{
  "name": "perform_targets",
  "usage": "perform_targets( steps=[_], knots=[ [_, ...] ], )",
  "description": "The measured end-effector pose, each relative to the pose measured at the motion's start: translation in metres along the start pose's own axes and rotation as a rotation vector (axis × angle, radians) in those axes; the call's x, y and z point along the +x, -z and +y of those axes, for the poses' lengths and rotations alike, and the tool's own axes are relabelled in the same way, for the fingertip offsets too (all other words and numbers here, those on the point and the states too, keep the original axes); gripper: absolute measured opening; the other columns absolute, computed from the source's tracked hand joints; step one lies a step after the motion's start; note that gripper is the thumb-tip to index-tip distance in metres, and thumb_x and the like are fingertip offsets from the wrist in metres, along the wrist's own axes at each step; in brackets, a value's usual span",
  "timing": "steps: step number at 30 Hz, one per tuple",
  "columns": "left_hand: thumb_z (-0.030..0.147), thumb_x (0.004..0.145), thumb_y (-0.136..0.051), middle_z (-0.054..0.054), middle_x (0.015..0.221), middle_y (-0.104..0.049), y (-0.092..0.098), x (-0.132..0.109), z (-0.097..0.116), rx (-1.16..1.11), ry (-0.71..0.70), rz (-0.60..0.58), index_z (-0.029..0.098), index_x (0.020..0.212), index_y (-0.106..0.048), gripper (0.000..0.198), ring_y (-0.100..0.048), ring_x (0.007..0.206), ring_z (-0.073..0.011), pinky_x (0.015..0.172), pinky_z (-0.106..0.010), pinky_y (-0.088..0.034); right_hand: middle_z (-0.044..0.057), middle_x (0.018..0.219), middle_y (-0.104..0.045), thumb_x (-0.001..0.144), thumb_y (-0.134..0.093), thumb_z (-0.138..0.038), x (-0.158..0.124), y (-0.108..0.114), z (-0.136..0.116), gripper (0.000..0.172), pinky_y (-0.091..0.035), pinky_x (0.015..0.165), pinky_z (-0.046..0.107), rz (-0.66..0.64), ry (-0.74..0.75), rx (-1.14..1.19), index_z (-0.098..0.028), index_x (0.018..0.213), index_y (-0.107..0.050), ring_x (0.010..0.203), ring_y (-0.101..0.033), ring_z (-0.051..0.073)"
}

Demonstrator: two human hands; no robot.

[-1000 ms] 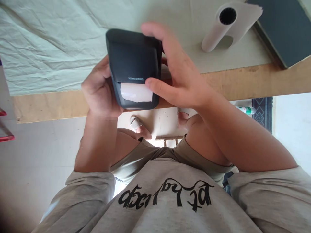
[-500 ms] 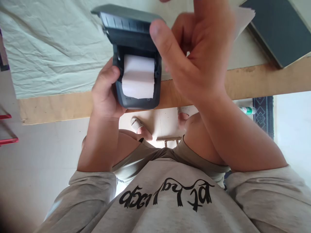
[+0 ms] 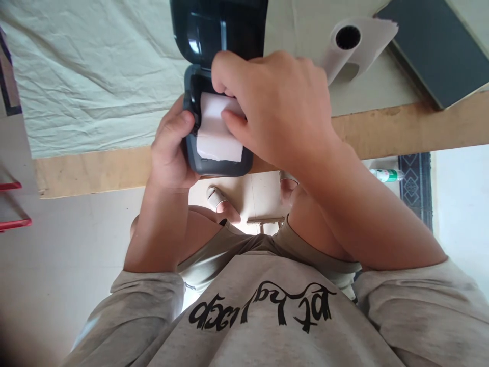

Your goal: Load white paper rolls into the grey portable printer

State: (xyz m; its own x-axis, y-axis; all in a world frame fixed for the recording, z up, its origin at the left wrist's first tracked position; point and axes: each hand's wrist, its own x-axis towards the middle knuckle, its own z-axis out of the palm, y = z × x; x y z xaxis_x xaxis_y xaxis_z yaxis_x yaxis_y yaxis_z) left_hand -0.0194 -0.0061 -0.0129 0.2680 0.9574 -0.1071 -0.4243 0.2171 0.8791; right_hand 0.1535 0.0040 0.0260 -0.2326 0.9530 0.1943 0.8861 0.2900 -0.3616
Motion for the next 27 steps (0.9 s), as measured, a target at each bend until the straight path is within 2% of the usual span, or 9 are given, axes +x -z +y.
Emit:
perform_targets(
  steps=[4, 7, 9, 11, 14, 17, 19, 23, 27],
  knots=[
    [0.028, 0.085, -0.058, -0.002, 0.075, -0.059, -0.007, -0.003, 0.004, 0.024, 0.018, 0.028, 0.024, 0.09, -0.066, 0.01, -0.05, 0.067, -0.0126, 0.053, -0.025, -0.035, -0.007, 0.088, -0.063, 0.077, -0.057, -0.038, 0.002, 0.006, 0.0, 0.036, -0.047, 0.077, 0.029, -0.155, 0.096, -0.014, -0.035, 0.113, -0.058, 0.073, -0.055, 0.008],
    [0.03, 0.086, -0.057, -0.002, 0.071, -0.056, -0.01, -0.005, 0.007, 0.073, 0.009, 0.036, 0.022, 0.083, -0.066, 0.013, -0.05, 0.065, -0.0131, 0.055, -0.025, -0.037, -0.008, 0.092, -0.066, 0.072, -0.064, -0.036, -0.003, 0.016, 0.001, 0.036, -0.044, 0.069, 0.022, -0.127, 0.043, 0.138, -0.032, 0.109, -0.064, 0.064, -0.049, 0.002],
    [0.03, 0.087, -0.056, -0.001, 0.071, -0.056, -0.01, -0.005, 0.008, 0.073, 0.01, 0.045, 0.021, 0.084, -0.065, 0.013, -0.05, 0.064, -0.0126, 0.057, -0.024, -0.038, -0.006, 0.093, -0.067, 0.068, -0.07, -0.035, -0.008, 0.02, 0.005, 0.036, -0.036, 0.057, 0.018, -0.061, 0.021, 0.405, -0.028, 0.103, -0.068, 0.06, -0.047, 0.0],
    [0.029, 0.087, -0.055, -0.001, 0.073, -0.057, -0.009, -0.004, 0.007, 0.033, 0.015, 0.056, 0.021, 0.088, -0.064, 0.012, -0.051, 0.065, -0.0127, 0.059, -0.024, -0.039, -0.003, 0.092, -0.066, 0.066, -0.072, -0.032, -0.013, 0.018, 0.015, 0.036, -0.033, 0.048, 0.018, 0.014, -0.012, 0.79, -0.023, 0.101, -0.068, 0.064, -0.053, 0.003],
    [0.034, 0.085, -0.055, -0.002, 0.08, -0.063, -0.006, -0.002, 0.003, -0.018, 0.021, 0.072, 0.024, 0.092, -0.063, 0.015, -0.057, 0.072, -0.0167, 0.061, -0.027, -0.04, 0.001, 0.07, -0.056, 0.068, -0.061, -0.033, -0.013, 0.004, 0.034, 0.031, -0.033, 0.04, 0.022, 0.097, -0.135, 1.123, -0.016, 0.095, -0.063, 0.059, -0.055, 0.009],
    [0.035, 0.085, -0.056, -0.004, 0.088, -0.066, -0.007, -0.001, 0.002, -0.01, 0.034, 0.07, 0.024, 0.094, -0.063, 0.016, -0.06, 0.076, -0.0187, 0.063, -0.029, -0.041, -0.002, 0.061, -0.047, 0.068, -0.06, -0.04, -0.012, -0.011, 0.048, 0.031, -0.027, 0.032, 0.024, 0.161, -0.199, 1.085, -0.017, 0.086, -0.052, 0.046, -0.046, 0.008],
    [0.034, 0.085, -0.056, -0.004, 0.088, -0.067, -0.01, -0.002, 0.003, -0.003, 0.04, 0.076, 0.023, 0.094, -0.063, 0.015, -0.06, 0.075, -0.0179, 0.062, -0.029, -0.041, -0.002, 0.064, -0.049, 0.067, -0.067, -0.045, -0.012, -0.015, 0.052, 0.037, -0.031, 0.034, 0.023, 0.186, -0.189, 1.005, -0.018, 0.085, -0.049, 0.045, -0.044, 0.006],
    [0.031, 0.087, -0.052, -0.005, 0.091, -0.068, -0.015, -0.003, 0.005, 0.017, 0.028, 0.136, 0.021, 0.091, -0.063, 0.016, -0.063, 0.082, -0.0184, 0.069, -0.03, -0.045, 0.002, 0.077, -0.059, 0.062, -0.078, -0.039, -0.014, -0.013, 0.051, 0.037, -0.043, 0.057, 0.023, 0.206, -0.106, 0.675, -0.018, 0.083, -0.057, 0.069, -0.053, 0.008],
    [0.035, 0.087, -0.052, -0.005, 0.092, -0.068, -0.012, -0.002, 0.003, 0.02, 0.011, 0.082, 0.022, 0.096, -0.061, 0.019, -0.064, 0.081, -0.0188, 0.063, -0.029, -0.044, 0.004, 0.104, -0.064, 0.065, -0.073, -0.035, -0.011, -0.016, 0.054, 0.037, -0.045, 0.073, 0.026, 0.168, -0.053, 0.36, -0.021, 0.097, -0.061, 0.089, -0.055, 0.011]
  ],
)
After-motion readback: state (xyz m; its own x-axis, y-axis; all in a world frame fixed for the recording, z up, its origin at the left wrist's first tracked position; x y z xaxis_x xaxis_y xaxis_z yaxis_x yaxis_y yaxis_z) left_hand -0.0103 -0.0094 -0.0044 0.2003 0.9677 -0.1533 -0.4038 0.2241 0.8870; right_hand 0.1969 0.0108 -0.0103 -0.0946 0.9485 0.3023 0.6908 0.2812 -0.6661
